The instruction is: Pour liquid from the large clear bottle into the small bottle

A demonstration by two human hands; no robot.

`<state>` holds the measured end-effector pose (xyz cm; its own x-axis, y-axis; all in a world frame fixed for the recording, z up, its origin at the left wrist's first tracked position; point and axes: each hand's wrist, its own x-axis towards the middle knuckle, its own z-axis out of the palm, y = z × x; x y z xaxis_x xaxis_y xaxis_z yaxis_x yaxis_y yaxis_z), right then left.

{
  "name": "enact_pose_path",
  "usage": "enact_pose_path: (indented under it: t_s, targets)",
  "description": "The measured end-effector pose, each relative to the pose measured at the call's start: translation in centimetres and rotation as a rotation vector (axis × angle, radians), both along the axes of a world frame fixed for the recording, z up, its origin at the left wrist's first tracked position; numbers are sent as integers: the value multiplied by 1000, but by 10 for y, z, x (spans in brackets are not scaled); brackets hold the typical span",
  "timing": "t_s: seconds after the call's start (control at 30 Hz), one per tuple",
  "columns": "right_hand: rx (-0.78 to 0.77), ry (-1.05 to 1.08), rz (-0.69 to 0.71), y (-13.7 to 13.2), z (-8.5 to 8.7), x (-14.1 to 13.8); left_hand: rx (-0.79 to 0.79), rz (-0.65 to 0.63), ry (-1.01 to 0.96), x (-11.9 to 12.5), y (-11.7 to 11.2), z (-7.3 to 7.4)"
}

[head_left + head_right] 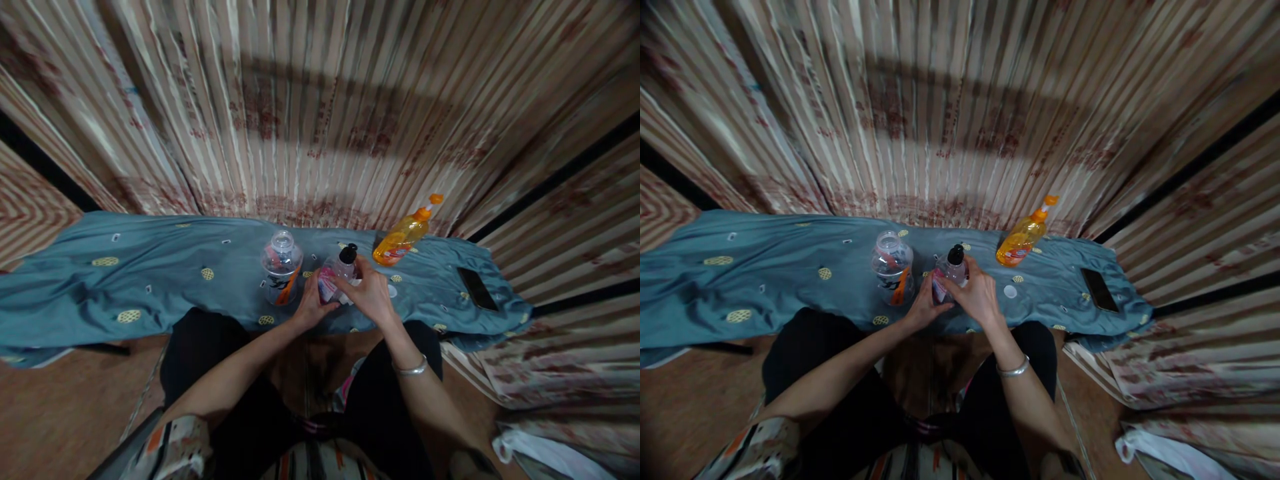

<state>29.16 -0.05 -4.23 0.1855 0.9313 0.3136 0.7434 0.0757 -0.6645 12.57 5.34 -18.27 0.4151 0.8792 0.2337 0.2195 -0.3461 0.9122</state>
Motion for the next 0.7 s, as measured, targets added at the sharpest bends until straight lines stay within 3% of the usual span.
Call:
enact_pose_path:
  t_s: [0.23,0.4,0.53,0.63,0.7]
  targets:
    - [207,250,-63,16,2,7,-21,-20,-4,-2,-1,-4]
    - [196,453,117,29,-4,8,-74,-29,-29,-4,-8,3]
    - [95,593,284,36,-6,16,-121,-26,-33,-5,-12,10]
    - [74,676,312,40,-7,19,-119,-17,-13,-6,-13,12]
    - [111,688,258,42,-9,18,-103,-17,-9,-7,-13,10]
